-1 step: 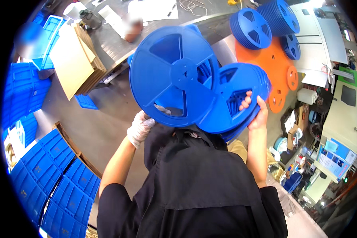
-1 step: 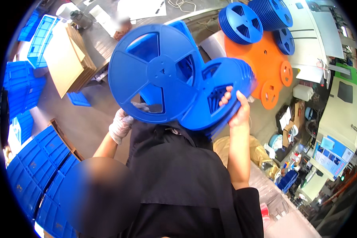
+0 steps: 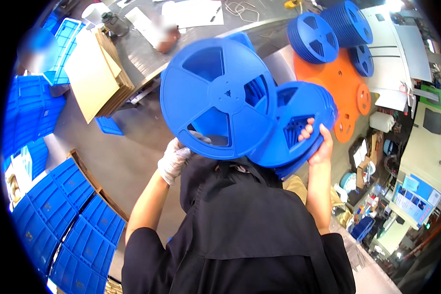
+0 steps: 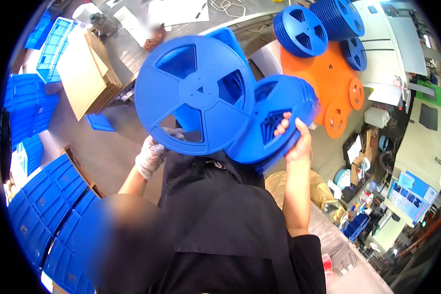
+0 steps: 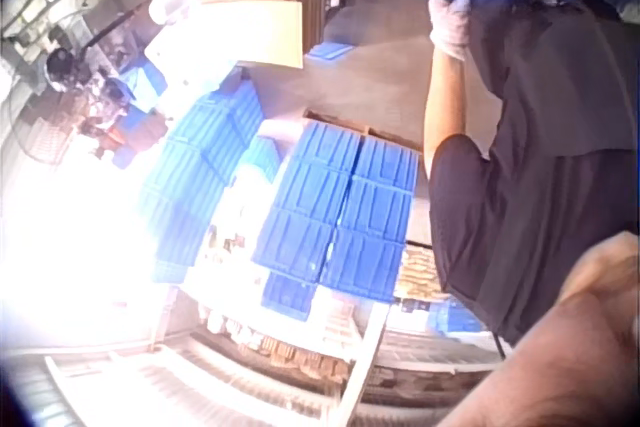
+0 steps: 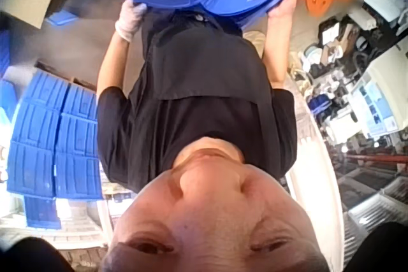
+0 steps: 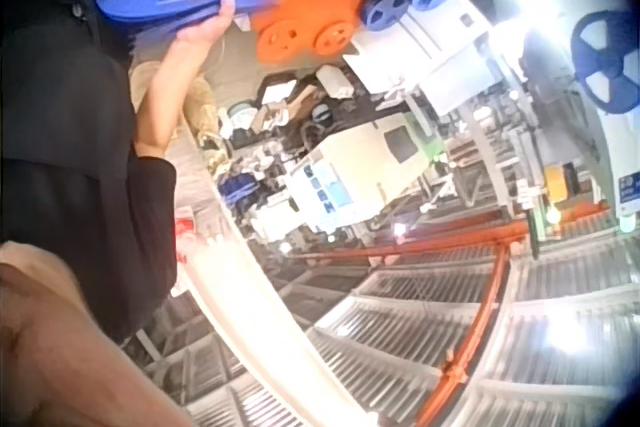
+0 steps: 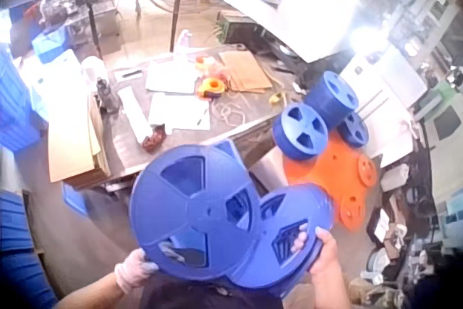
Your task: The person wipes the surface of blue plastic spools with a brown cloth. They pick up each spool from a blue bin, wipe it thoroughly, and place it into a stack on the table. The process is repeated for multiple spools throughout the video.
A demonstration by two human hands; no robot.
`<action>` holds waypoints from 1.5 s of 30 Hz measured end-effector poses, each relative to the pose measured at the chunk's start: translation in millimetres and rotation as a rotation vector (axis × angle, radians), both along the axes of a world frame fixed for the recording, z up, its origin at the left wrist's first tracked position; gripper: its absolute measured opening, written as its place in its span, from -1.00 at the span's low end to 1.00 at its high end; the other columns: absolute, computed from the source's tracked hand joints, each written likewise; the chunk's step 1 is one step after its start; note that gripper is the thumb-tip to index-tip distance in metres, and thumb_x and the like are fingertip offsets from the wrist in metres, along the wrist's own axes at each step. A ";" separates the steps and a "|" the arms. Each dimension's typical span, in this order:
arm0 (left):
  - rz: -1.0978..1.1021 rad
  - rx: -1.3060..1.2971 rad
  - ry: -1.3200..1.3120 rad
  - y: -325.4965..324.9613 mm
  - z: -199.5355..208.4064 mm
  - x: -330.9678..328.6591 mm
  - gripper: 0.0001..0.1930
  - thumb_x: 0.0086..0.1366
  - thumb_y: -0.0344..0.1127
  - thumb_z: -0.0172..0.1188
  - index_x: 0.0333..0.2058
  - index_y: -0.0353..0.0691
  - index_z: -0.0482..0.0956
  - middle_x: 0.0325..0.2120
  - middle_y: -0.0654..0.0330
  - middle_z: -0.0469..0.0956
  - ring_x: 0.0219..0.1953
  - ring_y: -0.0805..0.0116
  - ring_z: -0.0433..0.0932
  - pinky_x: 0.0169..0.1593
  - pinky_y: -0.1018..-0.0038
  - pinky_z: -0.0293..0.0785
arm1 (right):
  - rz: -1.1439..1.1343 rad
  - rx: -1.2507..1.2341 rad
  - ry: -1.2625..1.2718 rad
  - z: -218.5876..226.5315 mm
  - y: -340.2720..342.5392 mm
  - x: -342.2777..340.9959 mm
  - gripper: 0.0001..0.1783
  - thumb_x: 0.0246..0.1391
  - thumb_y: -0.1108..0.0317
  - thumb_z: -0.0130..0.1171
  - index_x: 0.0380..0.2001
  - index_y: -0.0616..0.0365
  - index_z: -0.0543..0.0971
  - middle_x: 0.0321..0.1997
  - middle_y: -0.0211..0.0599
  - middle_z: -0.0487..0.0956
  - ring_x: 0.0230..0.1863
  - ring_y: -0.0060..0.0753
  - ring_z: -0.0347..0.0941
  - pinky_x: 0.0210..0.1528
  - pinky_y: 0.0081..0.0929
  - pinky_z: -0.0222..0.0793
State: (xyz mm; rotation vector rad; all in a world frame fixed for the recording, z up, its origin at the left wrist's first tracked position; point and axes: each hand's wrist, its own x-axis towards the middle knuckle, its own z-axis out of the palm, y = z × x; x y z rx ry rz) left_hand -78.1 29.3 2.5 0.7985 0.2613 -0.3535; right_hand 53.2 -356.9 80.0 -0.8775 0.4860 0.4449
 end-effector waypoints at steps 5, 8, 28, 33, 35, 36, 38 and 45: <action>0.087 -0.221 0.142 -2.0 -15.7 -15.7 -0.48 0.13 -0.23 0.35 0.02 -0.25 0.41 -0.07 -0.01 0.54 0.01 0.10 0.55 -0.11 0.26 0.66 | -0.065 -0.004 0.031 -12.0 -28.3 -19.9 -0.58 0.12 0.13 0.09 -0.07 0.20 0.41 -0.37 -0.32 0.44 -0.34 -0.40 0.37 -0.17 -0.31 0.40; 0.103 -0.286 0.185 -8.0 -24.7 -18.5 -0.48 0.11 -0.27 0.36 0.02 -0.26 0.41 -0.07 -0.05 0.54 0.01 0.07 0.55 -0.12 0.25 0.67 | -0.102 -0.016 0.072 -24.9 -36.4 -30.1 -0.57 0.12 0.13 0.07 -0.05 0.20 0.40 -0.34 -0.31 0.45 -0.32 -0.37 0.40 -0.16 -0.28 0.44; -0.173 0.702 0.638 -212.7 -304.5 136.4 -0.63 0.30 -0.41 -0.05 0.09 -0.21 0.36 0.00 -0.05 0.48 0.00 0.04 0.53 -0.03 0.26 0.54 | -0.193 -0.046 0.232 -117.2 -105.3 -89.2 -0.53 0.07 0.08 0.06 -0.07 0.19 0.35 -0.40 -0.24 0.46 -0.35 -0.30 0.40 -0.14 -0.23 0.42; -0.323 1.083 0.769 -272.5 -385.6 189.2 -0.59 0.24 -0.23 0.02 0.03 -0.28 0.40 -0.07 -0.19 0.52 0.02 -0.16 0.48 0.07 0.17 0.41 | -0.208 0.060 0.189 -139.6 -129.3 -92.8 -0.53 0.06 0.06 0.09 -0.10 0.17 0.33 -0.45 -0.32 0.40 -0.41 -0.39 0.35 -0.18 -0.32 0.36; -0.261 0.992 0.769 -288.4 -400.8 193.4 -0.53 0.25 -0.22 0.03 0.12 -0.25 0.34 -0.07 -0.12 0.54 -0.02 -0.10 0.53 0.04 0.22 0.43 | -0.236 0.120 0.220 -142.9 -135.0 -93.5 -0.52 0.02 0.07 0.11 -0.11 0.18 0.35 -0.47 -0.32 0.40 -0.43 -0.39 0.34 -0.18 -0.32 0.34; -0.185 0.902 0.740 -290.3 -418.2 194.3 -0.48 0.26 -0.22 0.04 0.18 -0.23 0.29 -0.06 -0.08 0.54 -0.04 -0.05 0.54 0.03 0.26 0.44 | -0.239 0.161 0.220 -146.3 -136.7 -90.0 -0.52 0.00 0.07 0.11 -0.12 0.19 0.35 -0.48 -0.32 0.40 -0.43 -0.38 0.34 -0.19 -0.32 0.32; -0.173 0.638 0.802 -298.9 -410.3 219.0 -0.38 0.34 -0.32 0.01 0.33 -0.11 0.02 0.27 -0.06 0.20 0.18 -0.08 0.38 0.16 0.24 0.39 | -0.243 0.191 0.224 -154.5 -142.0 -88.8 -0.52 0.00 0.08 0.13 -0.12 0.19 0.36 -0.48 -0.32 0.40 -0.44 -0.40 0.33 -0.20 -0.34 0.31; -0.124 0.312 0.830 -303.0 -392.9 245.6 -0.34 0.34 -0.35 -0.04 0.36 -0.11 -0.08 0.35 -0.04 0.02 0.36 -0.05 0.06 0.36 0.24 0.10 | -0.258 0.191 0.261 -155.4 -142.1 -89.1 -0.53 0.00 0.09 0.15 -0.14 0.20 0.36 -0.49 -0.32 0.40 -0.44 -0.40 0.34 -0.19 -0.35 0.32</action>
